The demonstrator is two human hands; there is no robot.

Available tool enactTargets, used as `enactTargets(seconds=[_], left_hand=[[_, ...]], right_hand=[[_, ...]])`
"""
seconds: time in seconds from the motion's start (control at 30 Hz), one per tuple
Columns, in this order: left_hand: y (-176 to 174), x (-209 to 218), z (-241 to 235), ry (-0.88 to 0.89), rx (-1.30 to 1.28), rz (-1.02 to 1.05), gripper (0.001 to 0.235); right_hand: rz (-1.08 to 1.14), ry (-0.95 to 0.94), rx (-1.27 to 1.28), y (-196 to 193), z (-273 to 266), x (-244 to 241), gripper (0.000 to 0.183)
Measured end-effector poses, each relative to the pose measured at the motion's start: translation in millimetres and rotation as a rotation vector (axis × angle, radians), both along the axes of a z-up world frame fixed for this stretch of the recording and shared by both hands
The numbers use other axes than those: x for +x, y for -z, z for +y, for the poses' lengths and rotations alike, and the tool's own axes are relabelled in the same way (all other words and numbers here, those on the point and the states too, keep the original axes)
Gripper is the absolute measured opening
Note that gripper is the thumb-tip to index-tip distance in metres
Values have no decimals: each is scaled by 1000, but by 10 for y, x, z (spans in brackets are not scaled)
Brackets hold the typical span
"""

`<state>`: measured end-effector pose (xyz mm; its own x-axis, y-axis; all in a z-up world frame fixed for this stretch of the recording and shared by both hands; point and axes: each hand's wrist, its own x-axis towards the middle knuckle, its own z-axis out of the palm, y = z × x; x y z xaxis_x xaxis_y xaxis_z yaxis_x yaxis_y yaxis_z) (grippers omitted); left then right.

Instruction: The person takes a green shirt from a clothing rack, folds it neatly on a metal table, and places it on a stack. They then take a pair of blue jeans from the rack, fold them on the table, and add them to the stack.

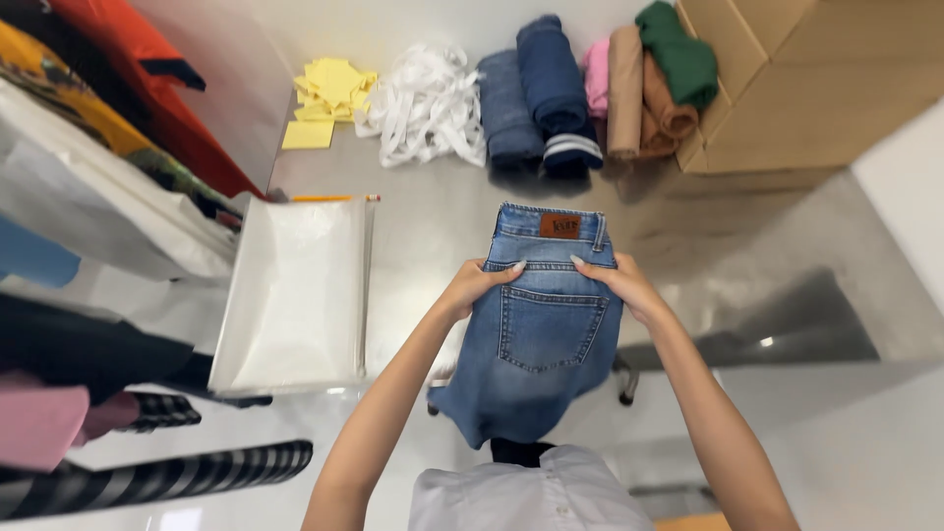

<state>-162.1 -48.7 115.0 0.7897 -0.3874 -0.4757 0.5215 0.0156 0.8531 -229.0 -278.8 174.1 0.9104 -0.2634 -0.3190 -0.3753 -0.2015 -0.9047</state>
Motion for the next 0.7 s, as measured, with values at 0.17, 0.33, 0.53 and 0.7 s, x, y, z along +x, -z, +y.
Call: enactTargets(seconds=[0.17,0.33,0.53,0.7], left_hand=[[297,762,-154,-18,-12,-53,45],[205,1284,-274,-93,-21,-76,38],[1,1807,-334,-131,-71,-204,41],[63,1815,-164,60,44,-167,49]], right_hand=[[-19,-66,40,379,-286,864,45],[-66,-91,93,403,-507,1551,38],[-198,-131,145,554,-693,2161,32],[-118,-175,233,983,-718,2086,33]])
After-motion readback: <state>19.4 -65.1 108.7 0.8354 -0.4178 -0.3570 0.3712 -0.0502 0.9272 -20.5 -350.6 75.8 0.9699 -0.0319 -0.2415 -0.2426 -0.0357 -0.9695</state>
